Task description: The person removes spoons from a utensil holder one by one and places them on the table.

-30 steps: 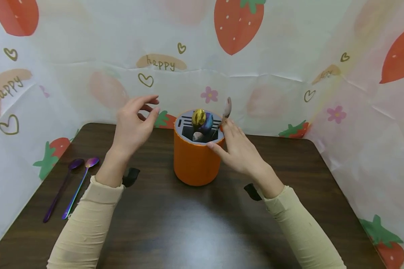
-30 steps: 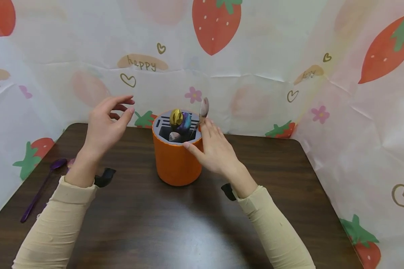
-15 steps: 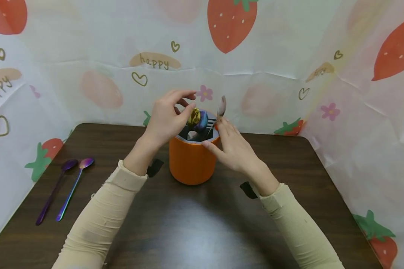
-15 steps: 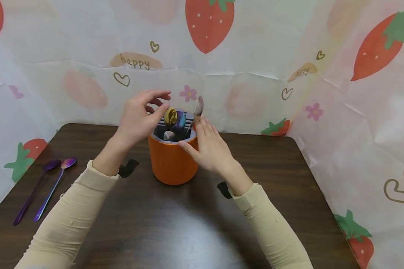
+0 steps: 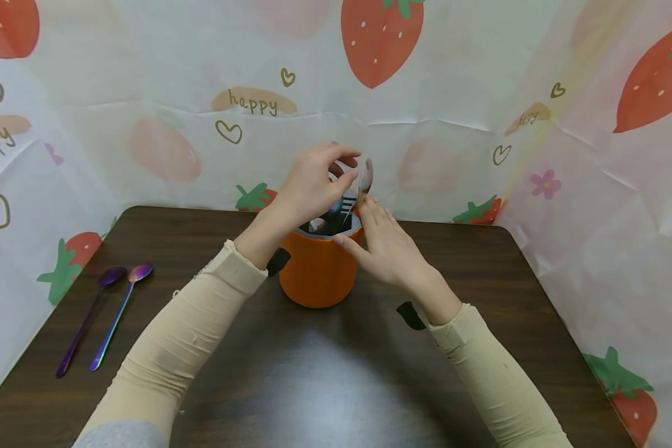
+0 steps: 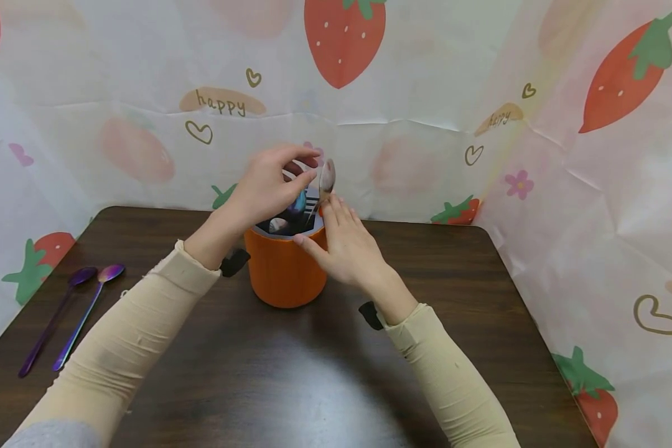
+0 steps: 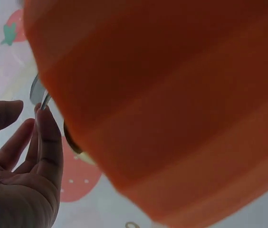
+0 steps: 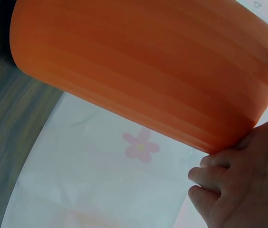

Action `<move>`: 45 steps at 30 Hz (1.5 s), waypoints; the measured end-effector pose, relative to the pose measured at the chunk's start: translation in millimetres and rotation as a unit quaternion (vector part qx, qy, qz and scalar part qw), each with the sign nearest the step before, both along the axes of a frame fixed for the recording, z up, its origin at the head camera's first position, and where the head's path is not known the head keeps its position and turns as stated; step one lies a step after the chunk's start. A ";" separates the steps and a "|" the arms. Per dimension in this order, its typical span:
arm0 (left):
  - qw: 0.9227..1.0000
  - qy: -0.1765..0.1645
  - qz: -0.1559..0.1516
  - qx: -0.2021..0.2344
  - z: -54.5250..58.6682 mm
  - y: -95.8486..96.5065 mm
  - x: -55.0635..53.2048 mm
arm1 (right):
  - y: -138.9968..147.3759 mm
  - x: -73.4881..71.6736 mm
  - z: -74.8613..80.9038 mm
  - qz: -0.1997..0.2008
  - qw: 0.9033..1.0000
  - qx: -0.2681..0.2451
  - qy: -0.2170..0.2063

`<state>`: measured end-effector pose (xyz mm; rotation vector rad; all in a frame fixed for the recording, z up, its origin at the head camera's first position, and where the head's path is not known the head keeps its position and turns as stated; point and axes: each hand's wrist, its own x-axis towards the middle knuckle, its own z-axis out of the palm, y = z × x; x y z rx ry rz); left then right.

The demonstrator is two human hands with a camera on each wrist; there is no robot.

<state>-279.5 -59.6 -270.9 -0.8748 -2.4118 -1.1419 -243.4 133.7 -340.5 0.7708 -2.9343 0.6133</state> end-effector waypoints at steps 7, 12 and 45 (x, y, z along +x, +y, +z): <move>0.998 -0.062 -0.011 -0.007 3.6 8.0 -4.8 | -0.6 0.5 0.6 0.003 1.000 -0.004 0.002; 0.995 -0.094 -0.018 0.015 4.1 10.7 -5.9 | -0.3 0.2 -0.3 0.011 1.000 -0.011 0.011; 0.961 -0.106 -0.047 0.253 -7.4 -19.4 11.2 | -1.6 1.9 -0.5 -0.009 1.000 -0.002 -0.006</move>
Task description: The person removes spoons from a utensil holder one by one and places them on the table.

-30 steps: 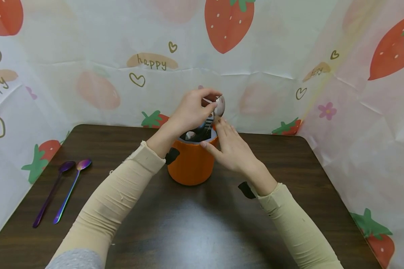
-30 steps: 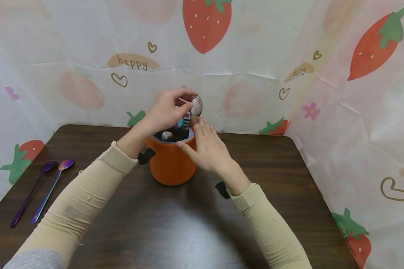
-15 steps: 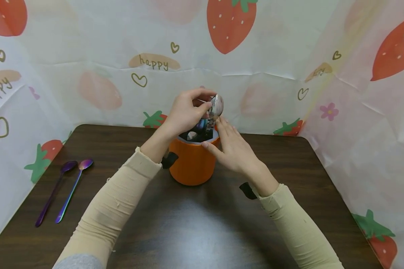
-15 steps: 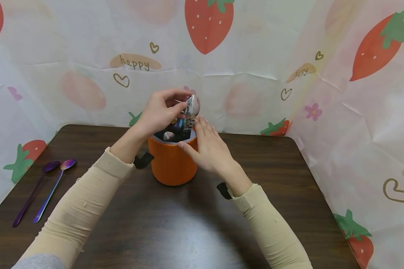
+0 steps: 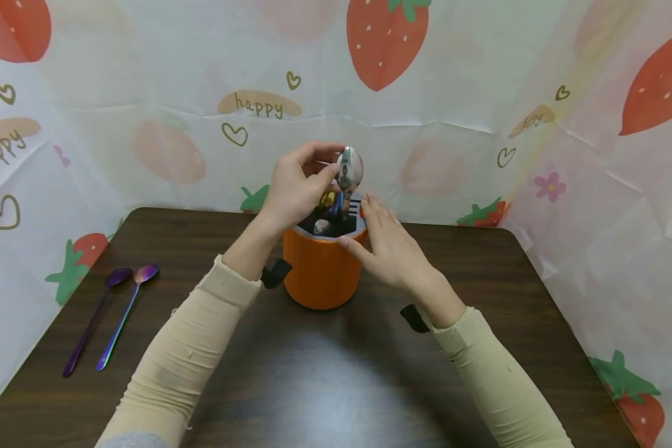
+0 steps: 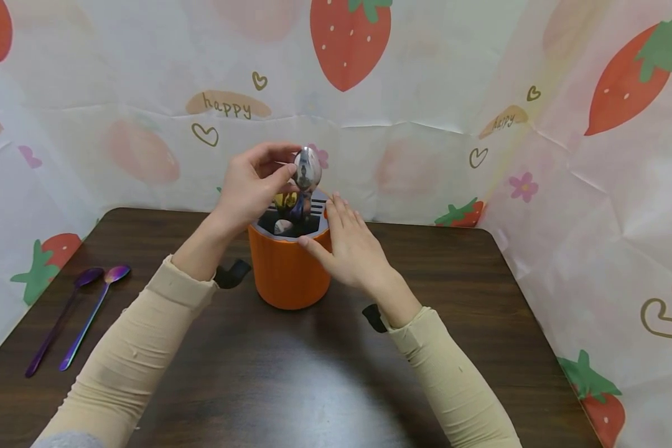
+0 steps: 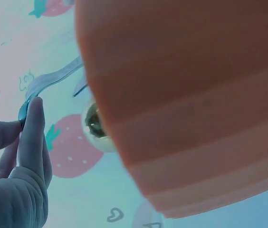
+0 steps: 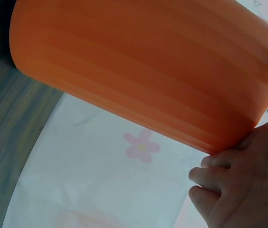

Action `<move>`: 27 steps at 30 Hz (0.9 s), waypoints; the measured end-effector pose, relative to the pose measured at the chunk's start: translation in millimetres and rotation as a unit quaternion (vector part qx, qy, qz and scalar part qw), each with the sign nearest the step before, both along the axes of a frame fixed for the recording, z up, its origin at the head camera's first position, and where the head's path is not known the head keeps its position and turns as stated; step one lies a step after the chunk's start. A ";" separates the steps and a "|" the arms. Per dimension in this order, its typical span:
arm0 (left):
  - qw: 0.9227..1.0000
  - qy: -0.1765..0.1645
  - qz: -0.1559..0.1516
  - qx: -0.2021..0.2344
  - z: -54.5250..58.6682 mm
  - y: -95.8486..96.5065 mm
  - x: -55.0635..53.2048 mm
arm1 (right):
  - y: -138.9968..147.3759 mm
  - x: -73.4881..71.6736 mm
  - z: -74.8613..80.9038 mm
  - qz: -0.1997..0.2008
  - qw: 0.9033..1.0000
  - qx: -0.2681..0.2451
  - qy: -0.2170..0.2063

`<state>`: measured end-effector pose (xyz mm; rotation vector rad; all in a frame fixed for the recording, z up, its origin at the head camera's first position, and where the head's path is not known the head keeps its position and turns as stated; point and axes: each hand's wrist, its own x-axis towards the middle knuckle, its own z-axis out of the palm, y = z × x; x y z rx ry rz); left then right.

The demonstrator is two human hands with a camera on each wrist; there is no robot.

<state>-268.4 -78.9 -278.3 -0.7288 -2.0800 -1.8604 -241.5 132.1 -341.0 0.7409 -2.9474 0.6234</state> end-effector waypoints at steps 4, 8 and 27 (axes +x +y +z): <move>1.000 0.014 0.003 0.024 4.3 -2.0 3.8 | 0.2 -0.7 -1.1 -0.002 1.000 0.003 0.000; 0.999 0.023 0.016 0.036 10.6 -5.4 8.9 | -0.4 -0.1 -0.5 -0.003 1.000 0.004 0.001; 0.984 0.057 0.068 0.156 32.9 -23.7 22.5 | -1.7 -0.4 -1.2 -0.004 1.000 0.006 0.008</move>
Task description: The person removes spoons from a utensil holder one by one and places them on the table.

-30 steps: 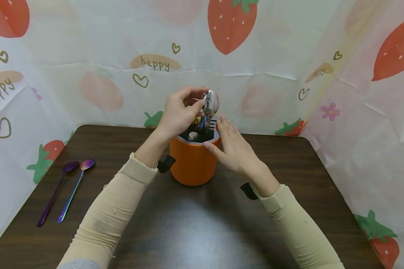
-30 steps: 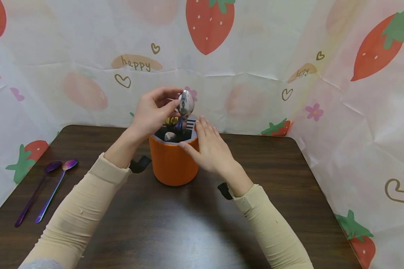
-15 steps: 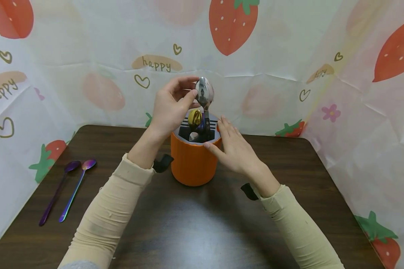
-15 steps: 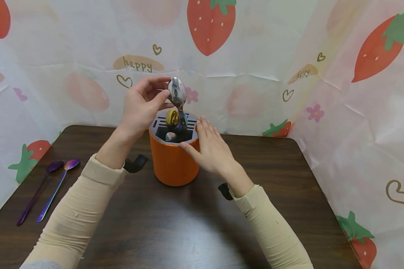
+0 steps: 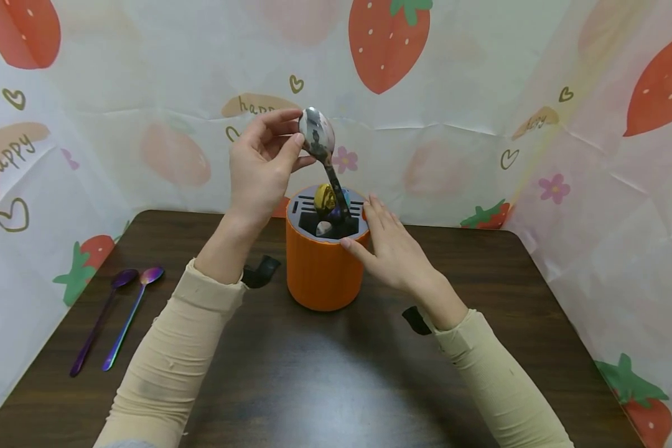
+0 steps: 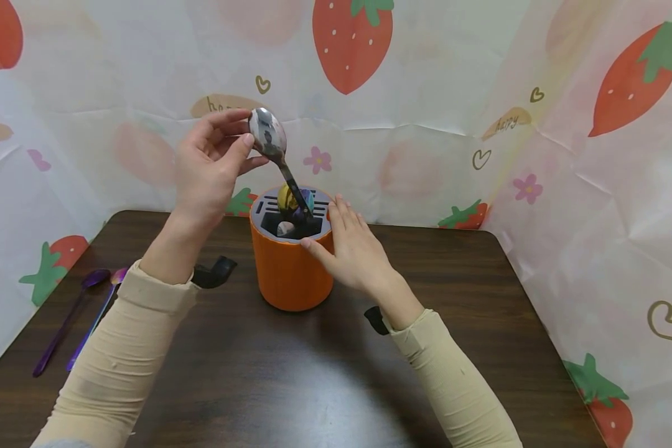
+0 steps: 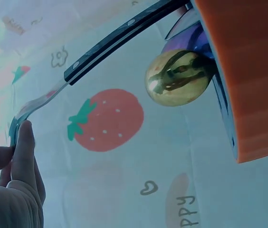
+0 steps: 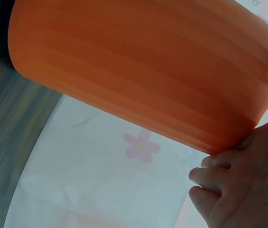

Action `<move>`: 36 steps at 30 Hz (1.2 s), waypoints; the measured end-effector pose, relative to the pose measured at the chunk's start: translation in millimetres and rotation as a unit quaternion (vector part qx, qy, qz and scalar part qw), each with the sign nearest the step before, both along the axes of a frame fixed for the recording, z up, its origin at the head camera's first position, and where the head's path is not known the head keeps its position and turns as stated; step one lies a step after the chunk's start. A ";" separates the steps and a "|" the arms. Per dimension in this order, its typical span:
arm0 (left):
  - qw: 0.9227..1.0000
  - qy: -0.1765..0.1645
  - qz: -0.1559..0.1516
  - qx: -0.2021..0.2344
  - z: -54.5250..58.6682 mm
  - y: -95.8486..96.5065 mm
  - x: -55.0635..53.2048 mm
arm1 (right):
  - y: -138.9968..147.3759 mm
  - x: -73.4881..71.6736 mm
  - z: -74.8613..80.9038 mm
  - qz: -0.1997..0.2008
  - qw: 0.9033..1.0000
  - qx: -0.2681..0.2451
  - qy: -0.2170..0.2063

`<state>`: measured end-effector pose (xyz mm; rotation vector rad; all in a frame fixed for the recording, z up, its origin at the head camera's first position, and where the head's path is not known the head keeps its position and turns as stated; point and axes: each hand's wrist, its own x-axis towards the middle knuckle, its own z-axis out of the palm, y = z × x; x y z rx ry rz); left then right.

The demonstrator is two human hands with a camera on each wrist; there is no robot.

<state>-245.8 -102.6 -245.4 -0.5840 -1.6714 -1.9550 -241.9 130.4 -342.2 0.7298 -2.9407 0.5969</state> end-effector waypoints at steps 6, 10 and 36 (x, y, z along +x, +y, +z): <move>0.998 0.002 -0.007 0.064 7.4 -10.9 4.2 | -0.6 0.2 0.0 0.000 1.000 0.003 0.001; 0.994 -0.011 -0.013 0.110 12.7 -20.0 7.7 | -1.0 0.3 -0.5 0.002 1.000 0.003 0.003; 0.971 -0.090 -0.030 0.219 4.0 -112.3 17.6 | 0.6 2.7 -1.6 0.004 1.000 -0.010 0.003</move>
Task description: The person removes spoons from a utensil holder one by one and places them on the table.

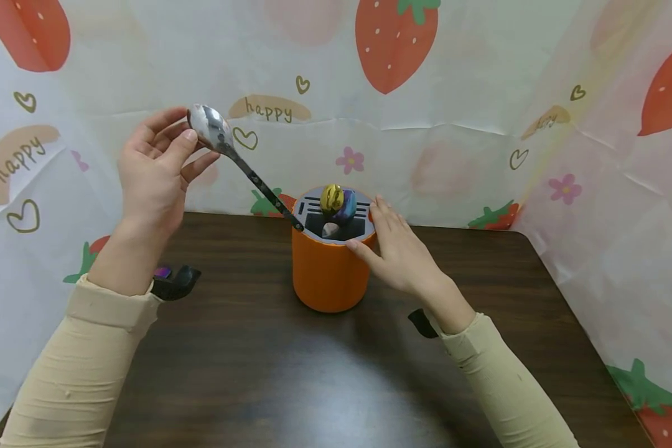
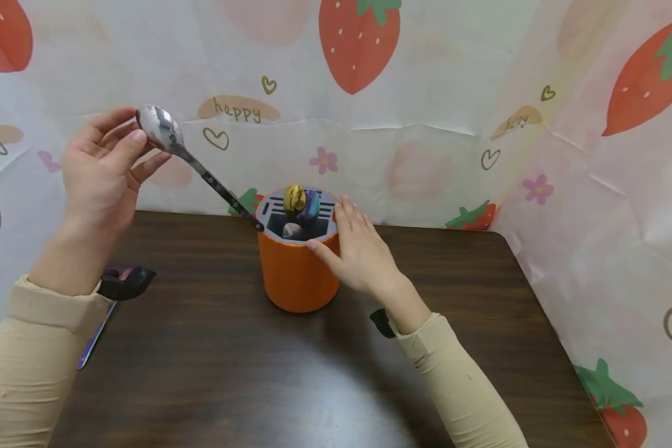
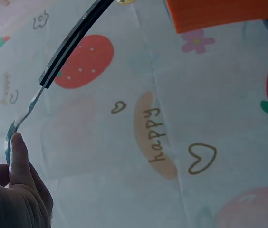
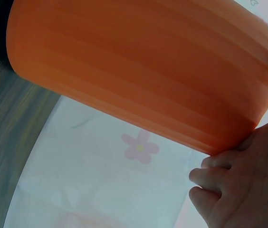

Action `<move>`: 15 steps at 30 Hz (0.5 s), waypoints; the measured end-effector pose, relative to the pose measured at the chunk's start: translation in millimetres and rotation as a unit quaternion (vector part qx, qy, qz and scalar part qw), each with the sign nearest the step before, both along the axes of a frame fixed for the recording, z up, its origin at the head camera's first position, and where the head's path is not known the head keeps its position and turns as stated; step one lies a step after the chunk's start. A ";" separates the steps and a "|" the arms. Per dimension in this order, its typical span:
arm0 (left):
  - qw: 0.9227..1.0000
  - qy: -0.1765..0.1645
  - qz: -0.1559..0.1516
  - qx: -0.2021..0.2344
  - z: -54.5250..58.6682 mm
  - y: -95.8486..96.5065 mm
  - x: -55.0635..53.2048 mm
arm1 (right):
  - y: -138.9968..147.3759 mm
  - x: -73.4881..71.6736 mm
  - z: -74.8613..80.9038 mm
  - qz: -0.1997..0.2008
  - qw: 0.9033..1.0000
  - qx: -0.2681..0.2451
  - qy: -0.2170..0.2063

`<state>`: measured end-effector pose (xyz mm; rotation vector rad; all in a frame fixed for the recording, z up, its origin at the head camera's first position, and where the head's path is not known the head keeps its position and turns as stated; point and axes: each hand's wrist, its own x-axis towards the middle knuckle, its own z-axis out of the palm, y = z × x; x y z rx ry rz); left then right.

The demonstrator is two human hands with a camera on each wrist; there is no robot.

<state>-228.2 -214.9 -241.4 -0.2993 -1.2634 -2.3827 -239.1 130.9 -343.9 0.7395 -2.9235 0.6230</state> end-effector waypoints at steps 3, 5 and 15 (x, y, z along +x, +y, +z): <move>1.000 -0.020 -0.002 -0.011 -6.3 -13.1 1.9 | -0.8 0.6 -0.7 -0.001 1.000 0.000 -0.002; 0.999 -0.035 -0.001 -0.026 -11.4 -22.2 3.0 | -1.0 0.9 -0.8 -0.002 1.000 0.001 -0.004; 0.983 -0.114 -0.042 -0.134 -49.3 -61.6 0.8 | -1.5 0.8 1.2 -0.003 1.000 -0.001 -0.004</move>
